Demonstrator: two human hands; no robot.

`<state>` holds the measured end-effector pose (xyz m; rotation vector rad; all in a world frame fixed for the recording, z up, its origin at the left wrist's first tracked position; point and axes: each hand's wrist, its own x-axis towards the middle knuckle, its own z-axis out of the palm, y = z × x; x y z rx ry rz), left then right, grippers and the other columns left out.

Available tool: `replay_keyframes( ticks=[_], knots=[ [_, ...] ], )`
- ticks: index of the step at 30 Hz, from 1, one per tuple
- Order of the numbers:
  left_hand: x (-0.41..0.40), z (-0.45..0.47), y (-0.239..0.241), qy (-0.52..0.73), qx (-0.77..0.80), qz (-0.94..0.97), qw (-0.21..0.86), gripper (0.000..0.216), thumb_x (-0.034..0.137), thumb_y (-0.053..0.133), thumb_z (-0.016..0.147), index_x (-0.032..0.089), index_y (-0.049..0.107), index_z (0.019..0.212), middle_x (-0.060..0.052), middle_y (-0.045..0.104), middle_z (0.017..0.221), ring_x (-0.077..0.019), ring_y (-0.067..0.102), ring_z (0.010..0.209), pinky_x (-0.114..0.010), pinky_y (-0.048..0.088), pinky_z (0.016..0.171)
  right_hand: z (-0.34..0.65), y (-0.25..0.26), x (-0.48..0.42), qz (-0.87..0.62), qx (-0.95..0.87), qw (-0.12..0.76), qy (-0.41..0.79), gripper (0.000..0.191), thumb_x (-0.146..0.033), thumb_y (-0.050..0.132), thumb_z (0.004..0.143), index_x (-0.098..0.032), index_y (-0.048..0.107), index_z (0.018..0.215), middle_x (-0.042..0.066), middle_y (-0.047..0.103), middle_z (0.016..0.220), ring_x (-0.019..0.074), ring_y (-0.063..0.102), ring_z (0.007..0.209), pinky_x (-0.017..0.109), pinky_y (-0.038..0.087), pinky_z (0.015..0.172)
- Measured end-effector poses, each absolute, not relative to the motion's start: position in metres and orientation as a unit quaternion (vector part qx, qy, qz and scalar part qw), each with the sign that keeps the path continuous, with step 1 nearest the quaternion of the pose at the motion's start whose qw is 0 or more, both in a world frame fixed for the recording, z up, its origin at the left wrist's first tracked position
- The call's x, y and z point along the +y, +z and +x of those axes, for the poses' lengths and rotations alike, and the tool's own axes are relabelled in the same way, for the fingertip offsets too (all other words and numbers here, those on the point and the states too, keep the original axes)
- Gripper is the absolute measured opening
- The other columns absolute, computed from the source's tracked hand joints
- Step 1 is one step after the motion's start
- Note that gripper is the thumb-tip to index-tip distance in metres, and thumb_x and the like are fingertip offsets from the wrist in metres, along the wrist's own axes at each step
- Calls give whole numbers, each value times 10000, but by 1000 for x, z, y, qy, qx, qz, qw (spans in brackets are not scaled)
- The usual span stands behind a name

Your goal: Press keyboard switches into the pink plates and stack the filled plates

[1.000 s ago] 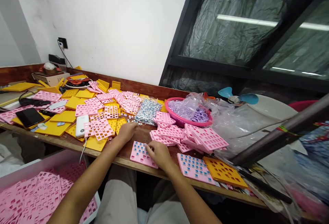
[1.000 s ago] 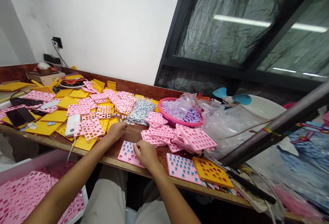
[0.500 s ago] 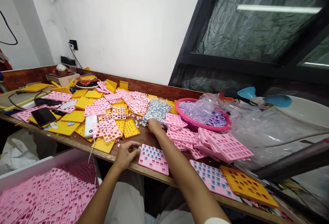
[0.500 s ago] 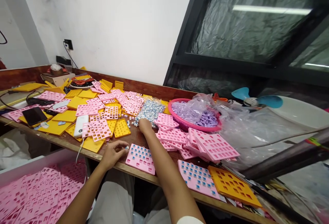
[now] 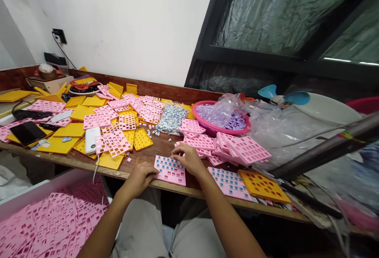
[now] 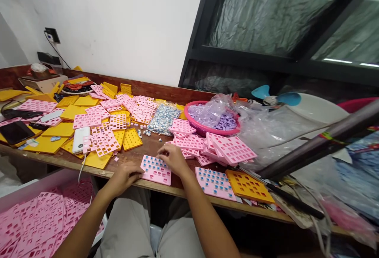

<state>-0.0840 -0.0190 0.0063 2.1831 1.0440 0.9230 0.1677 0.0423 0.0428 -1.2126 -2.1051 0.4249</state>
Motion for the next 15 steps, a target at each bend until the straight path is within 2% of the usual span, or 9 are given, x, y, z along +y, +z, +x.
replay_keyframes(
  ticks=[5,11,13,15],
  knots=[
    [-9,-80,27,254,406,836,266,179,134,634,832,216,779,899,-42,769,915,-184,677,840,-268,467,771,183,22,-8,-468,-803,303,211,75,-154,699,827,-205,752,809,35,724,886,171,664,829,278,498,786],
    [-11,-66,43,126,444,874,155,220,52,571,775,196,709,680,-53,725,741,-195,654,736,-271,433,684,178,21,-5,-469,-813,292,186,116,-131,683,834,-203,768,867,41,749,894,180,677,834,279,494,795],
    [-24,-62,33,126,453,876,104,211,66,558,814,189,697,715,-76,728,796,-216,662,802,-291,464,732,177,17,-9,-481,-796,322,178,118,-138,692,831,-202,763,900,40,758,914,185,685,845,283,500,799],
    [-41,-57,15,144,451,880,37,211,76,532,858,179,714,879,-114,738,976,-248,662,946,-338,498,834,176,9,-14,-490,-781,352,161,115,-149,680,849,-205,758,912,43,763,930,194,691,871,299,507,824]
  ],
)
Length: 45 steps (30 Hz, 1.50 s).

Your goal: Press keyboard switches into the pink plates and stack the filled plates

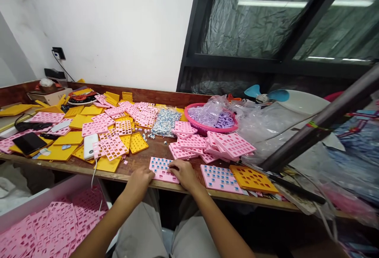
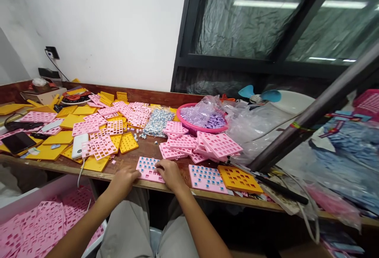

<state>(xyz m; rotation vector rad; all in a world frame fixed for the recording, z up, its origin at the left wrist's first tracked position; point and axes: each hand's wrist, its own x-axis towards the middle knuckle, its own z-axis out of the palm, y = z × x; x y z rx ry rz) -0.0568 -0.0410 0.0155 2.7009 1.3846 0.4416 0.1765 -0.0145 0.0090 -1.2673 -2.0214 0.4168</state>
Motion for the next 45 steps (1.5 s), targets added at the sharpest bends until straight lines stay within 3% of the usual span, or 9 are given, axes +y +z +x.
replay_keyframes(
  ticks=[4,12,15,20,24,28,36,41,45],
  knots=[
    [-72,-45,-21,171,477,856,-103,459,44,482,861,111,606,1298,-212,592,1374,-307,604,1181,-445,493,997,176,-6,-23,-496,-762,394,135,148,-168,628,893,-225,756,941,54,765,977,212,695,931,347,514,887],
    [-81,-48,-36,196,463,858,-104,583,58,423,847,84,506,1423,-213,539,1441,-316,564,1263,-461,472,1047,174,-9,-20,-518,-751,390,128,151,-165,621,893,-224,751,941,47,762,977,207,694,913,330,518,872],
    [-78,-52,-25,217,457,860,-69,471,120,445,896,115,574,1349,-186,597,1376,-308,591,1199,-452,485,1015,171,-8,-31,-504,-807,305,34,256,-98,544,911,-208,742,1032,71,751,996,226,663,946,349,486,873],
    [-26,-64,14,286,465,836,47,251,224,477,960,196,704,1064,-106,716,1006,-245,624,986,-373,507,905,169,1,-47,-476,-858,188,-49,288,-114,539,920,-162,684,1164,111,730,1018,252,630,950,365,439,849],
    [61,-68,34,290,554,781,-5,266,203,491,944,164,710,1092,-128,690,1106,-262,594,1071,-379,458,980,173,16,-29,-488,-846,214,10,244,-209,530,962,-196,672,1161,77,731,1028,215,648,936,319,454,846],
    [122,-62,35,177,613,770,-29,258,220,556,896,109,734,1046,-181,678,1107,-295,593,1093,-390,450,983,172,37,22,-520,-819,241,10,201,-237,569,944,-203,678,1109,72,727,1074,212,651,989,313,464,875],
    [135,-55,13,178,620,764,-28,271,250,536,914,127,746,1032,-167,669,1073,-270,609,1057,-353,467,932,140,51,115,-607,-788,67,-79,167,-137,589,877,-122,725,973,190,731,1027,290,657,1024,372,435,916],
    [134,-54,9,184,570,801,-12,231,253,548,917,174,765,935,-132,699,1044,-266,603,1046,-370,456,951,134,50,117,-589,-802,81,-57,178,-189,569,913,-165,740,953,127,747,994,234,677,954,311,458,848],
    [128,-47,9,181,550,815,-11,225,263,554,918,170,758,905,-134,719,988,-284,612,1029,-392,454,929,150,54,80,-498,-835,228,45,182,-220,585,923,-206,733,1028,66,730,1045,207,658,960,303,474,866]
  ],
)
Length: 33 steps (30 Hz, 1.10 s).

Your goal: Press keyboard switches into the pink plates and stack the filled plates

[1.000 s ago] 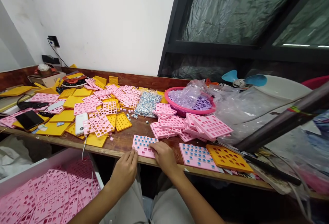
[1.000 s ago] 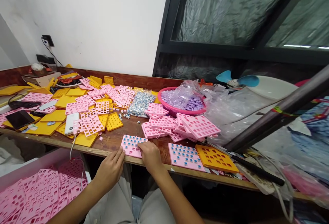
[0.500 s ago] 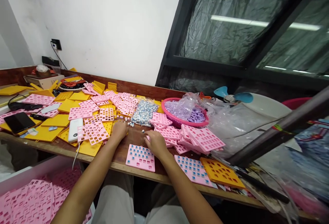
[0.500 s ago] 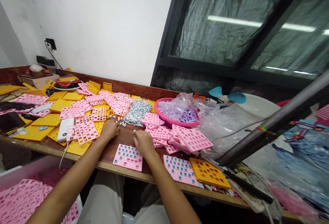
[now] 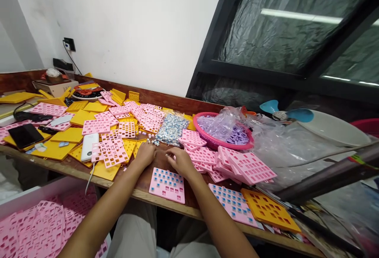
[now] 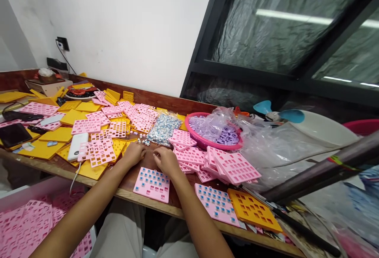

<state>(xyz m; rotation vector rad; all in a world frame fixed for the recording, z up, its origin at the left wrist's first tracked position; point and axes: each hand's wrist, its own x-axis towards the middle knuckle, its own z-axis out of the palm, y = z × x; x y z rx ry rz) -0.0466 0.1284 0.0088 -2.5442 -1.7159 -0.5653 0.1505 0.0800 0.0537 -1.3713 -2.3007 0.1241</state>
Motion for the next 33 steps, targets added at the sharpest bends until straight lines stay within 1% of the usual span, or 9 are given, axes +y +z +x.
replay_keyframes(
  ticks=[1,3,7,11,16,20,24,28,33],
  knots=[
    [127,-45,9,-180,-544,-820,15,230,263,549,923,164,755,904,-140,721,983,-288,614,1028,-398,451,928,157,54,66,-476,-837,260,75,189,-222,581,930,-210,733,1042,67,723,1049,206,653,962,306,477,870],
    [123,-41,9,-178,-528,-830,26,239,257,537,931,152,749,898,-149,725,973,-298,613,1035,-414,442,932,169,54,35,-455,-833,289,125,206,-223,574,943,-220,739,1066,69,711,1036,206,647,960,313,480,874],
    [118,-35,7,-160,-511,-843,51,257,241,513,945,137,739,881,-160,730,928,-317,614,1042,-441,429,939,184,40,-20,-460,-820,286,187,270,-202,531,973,-256,733,1143,65,686,1060,195,641,972,302,487,876],
    [112,-28,10,-145,-503,-850,64,267,170,469,952,125,729,906,-172,726,928,-312,616,1049,-440,427,945,181,21,-43,-470,-822,279,158,280,-175,549,958,-246,713,1174,71,691,1094,213,627,1021,329,476,920],
    [93,-26,27,-149,-495,-853,76,262,113,436,956,132,689,1020,-156,703,1029,-275,625,1027,-401,454,912,172,18,-43,-475,-831,266,114,229,-135,558,939,-230,736,1045,56,713,1039,212,622,989,328,466,899],
    [53,-31,39,-237,-482,-843,22,274,129,425,978,189,638,1140,-100,656,1086,-211,635,957,-320,486,825,170,27,-41,-462,-847,237,109,265,-112,524,939,-240,748,998,44,701,998,191,624,949,294,461,863],
    [1,-30,31,-313,-455,-831,-65,289,172,402,1006,224,599,1210,-68,622,1118,-172,640,957,-281,495,831,170,33,-40,-464,-854,213,100,306,-49,528,877,-233,754,968,52,684,979,189,623,938,276,457,845],
    [-29,-20,12,-315,-414,-844,-127,228,173,443,993,225,630,1113,-50,627,1064,-174,631,955,-278,492,837,168,27,-40,-482,-845,215,87,258,-70,515,898,-210,729,935,57,669,951,194,617,911,284,454,822],
    [-27,-11,-3,-301,-426,-845,-116,158,149,541,945,204,653,1042,-47,659,992,-194,611,918,-304,466,815,168,11,-44,-496,-827,255,70,219,-94,531,924,-207,710,982,52,660,964,192,603,924,287,451,831]
  ],
)
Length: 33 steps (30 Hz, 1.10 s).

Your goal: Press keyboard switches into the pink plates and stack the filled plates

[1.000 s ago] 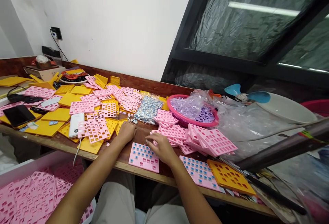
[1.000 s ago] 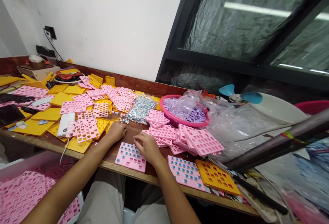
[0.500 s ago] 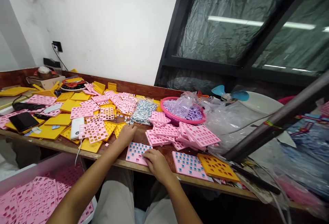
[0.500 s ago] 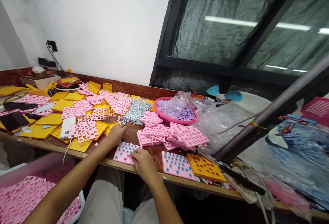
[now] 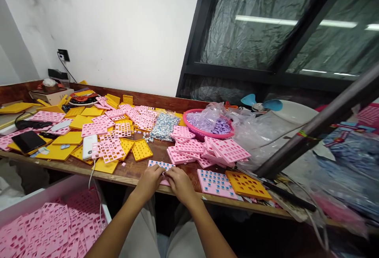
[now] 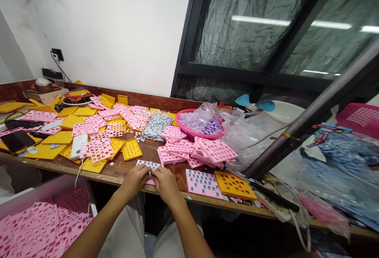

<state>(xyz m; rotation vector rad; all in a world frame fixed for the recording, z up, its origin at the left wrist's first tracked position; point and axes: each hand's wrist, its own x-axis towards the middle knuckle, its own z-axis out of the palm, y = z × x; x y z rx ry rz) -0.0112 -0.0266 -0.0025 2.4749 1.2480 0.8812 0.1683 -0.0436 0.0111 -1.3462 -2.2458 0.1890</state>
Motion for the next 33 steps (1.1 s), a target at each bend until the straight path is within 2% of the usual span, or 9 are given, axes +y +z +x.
replay_keyframes(
  ticks=[4,8,14,17,20,23,26,29,33],
  knots=[
    [-22,-12,2,281,432,853,77,139,161,624,903,206,690,1017,-56,683,966,-228,589,958,-346,432,840,168,6,-44,-500,-823,265,54,204,-129,533,953,-215,713,991,45,658,952,185,593,919,284,445,823],
    [-19,-22,12,253,441,859,59,93,247,694,878,231,742,956,-61,696,922,-253,573,975,-375,395,847,164,7,-47,-511,-823,247,31,211,-147,537,966,-233,725,1005,41,674,972,191,590,935,304,432,825],
    [-15,-33,12,245,427,867,76,88,210,695,878,232,745,946,-39,719,919,-225,590,953,-370,376,854,155,2,-70,-509,-833,212,-45,256,-209,506,993,-206,665,1193,100,678,1102,242,564,1026,379,417,858],
    [-22,-33,7,259,431,863,56,77,234,669,903,222,732,945,-46,709,916,-234,579,967,-381,379,865,157,3,-79,-505,-833,223,-31,288,-222,497,998,-206,638,1249,106,669,1148,246,552,1080,383,416,889],
    [-30,-33,1,277,435,855,55,105,298,649,925,222,718,942,-52,691,943,-237,563,972,-382,392,862,167,11,-71,-496,-837,231,22,256,-216,535,973,-238,675,1187,73,682,1076,226,578,1033,349,427,858],
    [-34,-34,-1,295,438,845,77,146,344,631,936,219,706,933,-56,679,970,-233,559,970,-378,409,863,169,25,-36,-469,-841,256,90,202,-219,553,955,-236,716,1072,49,702,1003,196,621,942,314,445,832],
    [-33,-33,1,294,445,841,88,159,356,637,931,217,696,881,-53,678,944,-236,559,964,-384,416,858,154,40,26,-482,-816,301,107,210,-214,543,948,-198,716,1066,64,720,1018,187,643,924,295,463,826],
    [-32,-30,3,272,466,839,74,152,354,657,916,221,695,853,-56,677,927,-246,561,958,-395,425,833,130,48,95,-527,-819,212,82,233,-181,600,898,-188,712,1103,73,723,1103,200,646,978,287,454,856],
    [-40,-25,-8,251,476,843,7,130,314,599,949,229,697,937,-73,679,989,-269,573,994,-455,437,872,108,45,156,-542,-821,162,75,162,-148,677,829,-172,744,975,96,739,1053,231,647,984,285,432,844]
  ],
)
